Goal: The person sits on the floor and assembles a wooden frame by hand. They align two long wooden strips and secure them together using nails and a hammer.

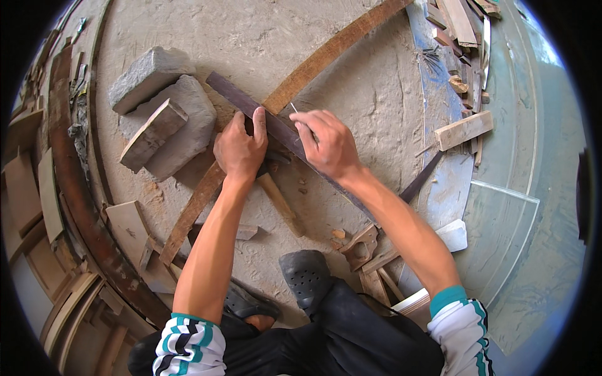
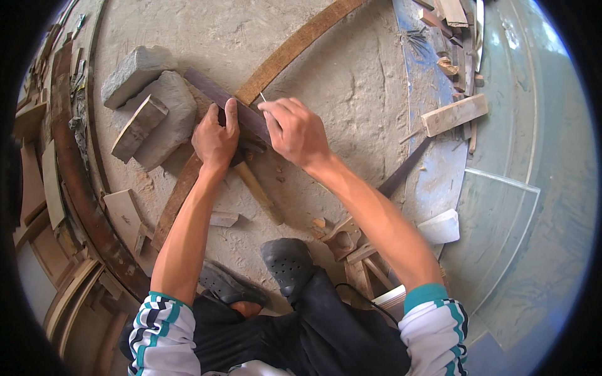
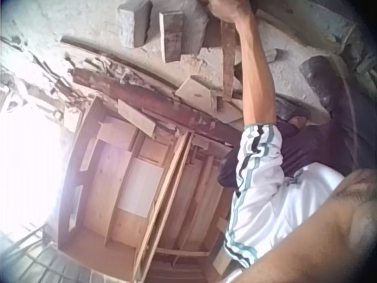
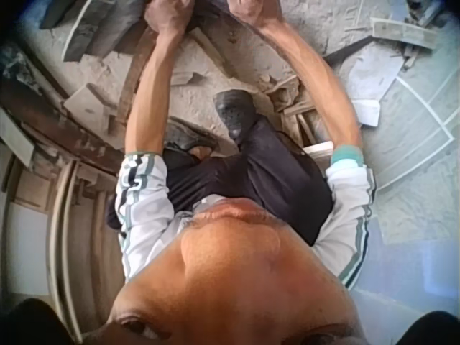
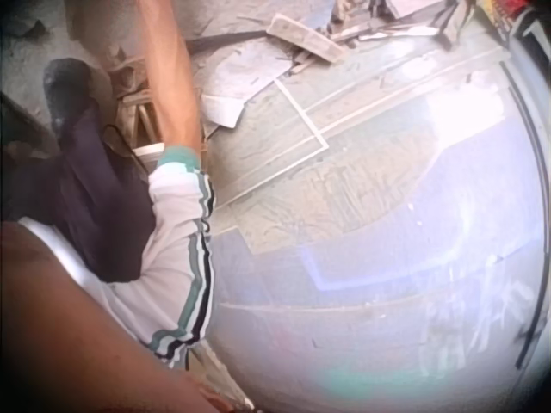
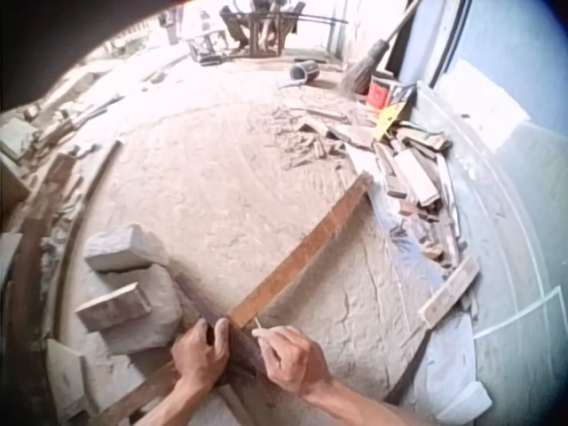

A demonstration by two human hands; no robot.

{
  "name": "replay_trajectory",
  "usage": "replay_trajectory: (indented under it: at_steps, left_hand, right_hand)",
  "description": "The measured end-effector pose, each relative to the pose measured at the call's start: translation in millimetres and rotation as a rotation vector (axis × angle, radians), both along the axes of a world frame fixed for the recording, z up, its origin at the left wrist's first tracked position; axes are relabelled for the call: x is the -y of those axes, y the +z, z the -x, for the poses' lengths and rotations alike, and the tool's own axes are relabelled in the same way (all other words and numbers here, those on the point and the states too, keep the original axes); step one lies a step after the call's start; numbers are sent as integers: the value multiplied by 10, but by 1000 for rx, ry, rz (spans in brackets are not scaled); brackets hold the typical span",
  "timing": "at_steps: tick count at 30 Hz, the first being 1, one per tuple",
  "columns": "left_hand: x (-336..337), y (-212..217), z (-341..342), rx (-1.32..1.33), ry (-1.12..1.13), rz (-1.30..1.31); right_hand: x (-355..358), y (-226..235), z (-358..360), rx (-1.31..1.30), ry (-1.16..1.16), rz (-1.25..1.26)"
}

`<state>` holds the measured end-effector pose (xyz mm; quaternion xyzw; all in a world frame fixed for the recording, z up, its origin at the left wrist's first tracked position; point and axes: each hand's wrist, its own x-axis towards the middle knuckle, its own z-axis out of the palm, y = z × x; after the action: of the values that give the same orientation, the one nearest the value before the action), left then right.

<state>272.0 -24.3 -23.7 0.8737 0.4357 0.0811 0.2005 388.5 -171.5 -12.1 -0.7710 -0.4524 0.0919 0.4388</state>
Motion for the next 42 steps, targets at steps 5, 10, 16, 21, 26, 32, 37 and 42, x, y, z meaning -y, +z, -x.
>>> replay_trajectory:
  at_steps: [5, 10, 16, 21, 26, 32, 37, 42]
  left_hand:
    - [-4, 4, 2, 6, 3, 5]
    - [-4, -8, -4, -2, 2, 13]
    - [-17, -17, 10, 6, -8, 17]
    - [-23, -20, 12, 15, -11, -2]
    - [-4, 1, -1, 29, 3, -1]
    - [5, 10, -8, 36, 31, -2]
    - [9, 7, -22, 36, 6, -30]
    - [15, 23, -15, 3, -1, -5]
  right_hand:
    - [-402, 249, -200, -262, -19, 240]
    - [-498, 191, -108, -155, -29, 249]
    - [-558, 188, -51, -64, -3, 289]
    - [-611, 165, -55, 95, 76, 298]
    - [-607, 158, -97, 207, 166, 250]
    - [-272, 492, -101, 131, 228, 510]
    - [149, 226, -211, 115, 162, 553]
    - [23, 360, -143, 25, 39, 431]
